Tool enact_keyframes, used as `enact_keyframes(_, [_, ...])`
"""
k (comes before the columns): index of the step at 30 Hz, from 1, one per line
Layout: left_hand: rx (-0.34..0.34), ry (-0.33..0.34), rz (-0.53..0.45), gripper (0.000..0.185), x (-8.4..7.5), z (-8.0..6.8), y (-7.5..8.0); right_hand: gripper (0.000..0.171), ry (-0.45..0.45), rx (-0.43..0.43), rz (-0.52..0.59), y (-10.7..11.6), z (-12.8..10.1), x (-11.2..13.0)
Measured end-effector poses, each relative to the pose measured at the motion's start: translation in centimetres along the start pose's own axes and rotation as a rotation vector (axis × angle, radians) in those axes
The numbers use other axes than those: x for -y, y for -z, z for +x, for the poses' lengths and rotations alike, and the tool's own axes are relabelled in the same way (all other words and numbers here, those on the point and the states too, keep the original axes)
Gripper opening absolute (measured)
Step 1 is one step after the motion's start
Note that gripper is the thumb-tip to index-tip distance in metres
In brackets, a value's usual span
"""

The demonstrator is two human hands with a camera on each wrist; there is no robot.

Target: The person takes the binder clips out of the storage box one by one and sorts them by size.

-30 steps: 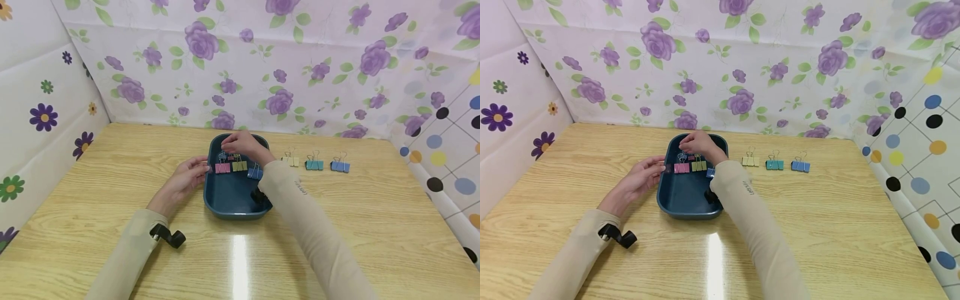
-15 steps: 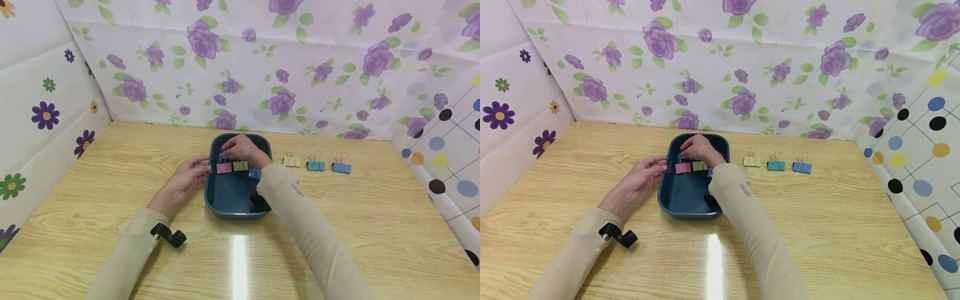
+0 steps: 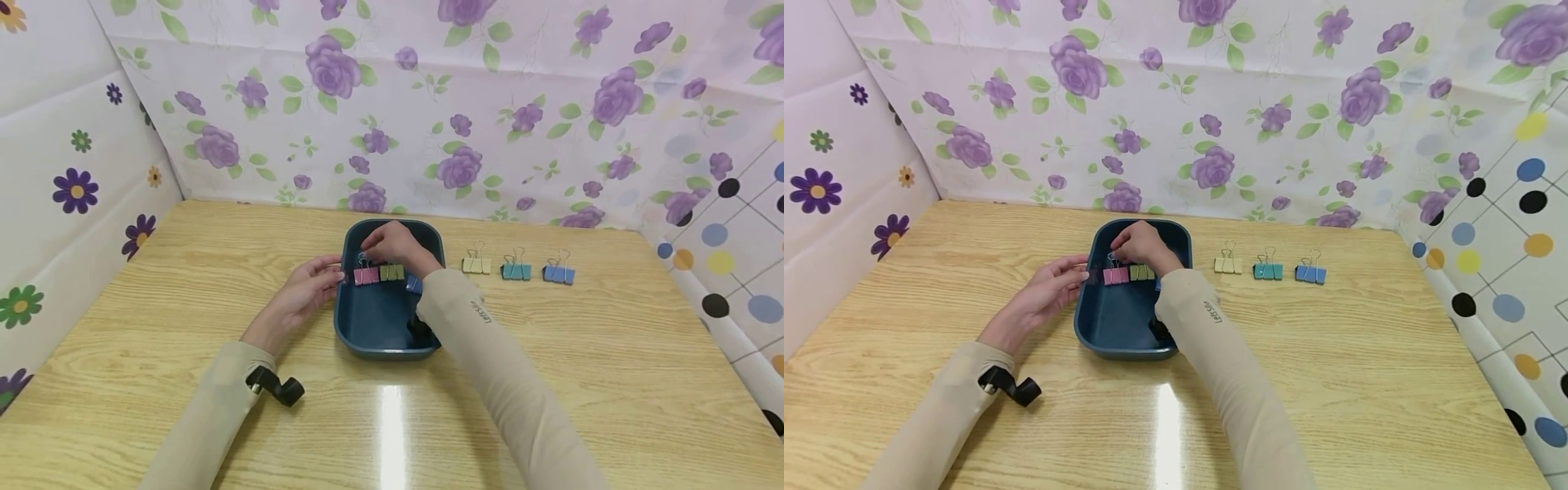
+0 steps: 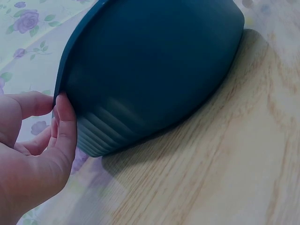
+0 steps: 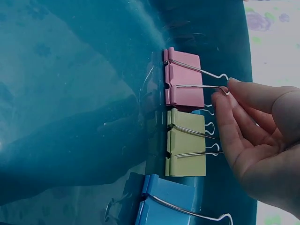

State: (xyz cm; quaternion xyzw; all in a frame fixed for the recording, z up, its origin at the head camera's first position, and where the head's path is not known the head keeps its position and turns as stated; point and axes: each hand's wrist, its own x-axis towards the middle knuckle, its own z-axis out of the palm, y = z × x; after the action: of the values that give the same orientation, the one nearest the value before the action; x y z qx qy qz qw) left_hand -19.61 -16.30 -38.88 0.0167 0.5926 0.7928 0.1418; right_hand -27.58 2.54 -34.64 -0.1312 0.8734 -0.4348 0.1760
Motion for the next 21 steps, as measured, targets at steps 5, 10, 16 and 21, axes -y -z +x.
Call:
enact_keyframes(5, [0.002,-0.003,-0.006,0.041,0.07,0.00,-0.17,0.014,-0.011,-0.011,0.028,-0.18,0.01,-0.16])
enact_keyframes(10, [-0.004,0.009,-0.003,0.042,-0.04,-0.02,-0.33,0.013,-0.015,0.000,0.071,-0.05,0.08,-0.37])
enact_keyframes(16, [-0.016,0.015,0.003,0.042,-0.16,-0.06,-0.30,0.013,-0.009,0.031,0.099,0.42,0.23,-0.44])
enact_keyframes(21, [-0.008,0.003,-0.005,0.041,-0.14,-0.13,-0.15,0.012,0.008,0.036,0.116,0.58,0.41,-0.59])
